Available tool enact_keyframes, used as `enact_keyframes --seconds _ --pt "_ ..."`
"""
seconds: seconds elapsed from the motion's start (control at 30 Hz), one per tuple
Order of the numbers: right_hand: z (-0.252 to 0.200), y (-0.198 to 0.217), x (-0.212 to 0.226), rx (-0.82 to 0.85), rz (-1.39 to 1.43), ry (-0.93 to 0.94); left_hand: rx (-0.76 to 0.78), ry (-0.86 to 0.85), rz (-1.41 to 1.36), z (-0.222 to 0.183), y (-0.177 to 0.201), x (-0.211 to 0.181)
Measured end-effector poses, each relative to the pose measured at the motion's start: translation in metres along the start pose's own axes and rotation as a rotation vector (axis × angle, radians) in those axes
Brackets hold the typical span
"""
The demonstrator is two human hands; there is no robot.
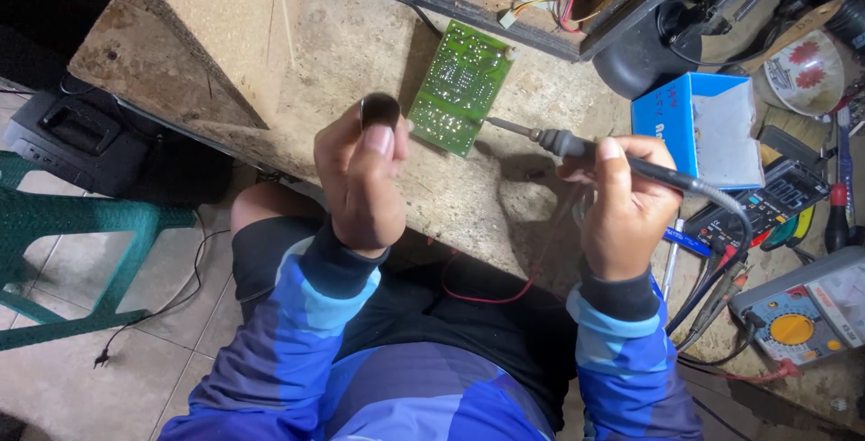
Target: Diagnosing and repairing an electronic circuit board by testing continuity with a multimeter and desoldering components.
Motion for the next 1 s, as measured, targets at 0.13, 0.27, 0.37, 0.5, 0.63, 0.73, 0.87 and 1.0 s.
enact_keyframes --seconds 0.13,0.27,0.37,0.5,0.63,0.73,0.87,1.0 --pt "-0.013 0.033 0.025 -0.039 -0.08 0.123 -0.052 -0.101 0.296 0.014 0.017 -0.005" --pt "-0.04 0.086 0.047 -0.303 -0.277 0.082 0.06 0.069 1.067 0.026 0.034 0.02" --pt "-0.058 0.153 0.044 -0.541 -0.345 0.085 0.194 0.051 1.306 0.035 0.044 0.044" --pt "-0.102 0.268 0.035 -0.679 -0.52 -0.062 0.238 -0.067 1.372 0.053 0.049 0.069" --pt "-0.133 0.354 0.056 -1.201 -0.54 0.273 0.242 -0.253 1.439 0.048 0.034 0.055" --pt "-0.103 0.354 0.095 -1.322 -0.536 0.07 0.243 -0.38 1.305 0.037 0.013 0.04" --pt "-0.098 0.398 0.081 -1.214 -0.606 0.09 0.324 -0.204 1.082 0.022 -0.016 0.027" --pt "-0.077 0.412 0.053 -1.112 -0.573 -0.093 0.358 0.025 1.074 0.018 -0.04 0.019"
Point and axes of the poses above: each hand's wrist, its own z-axis towards the middle knuckle, its own y-axis out of the back of the hand, x = y × z, the point moved 3 cm from there along z, towards the middle knuckle, and after that the axes turned 9 degrees about y, right-handed, at the moved point
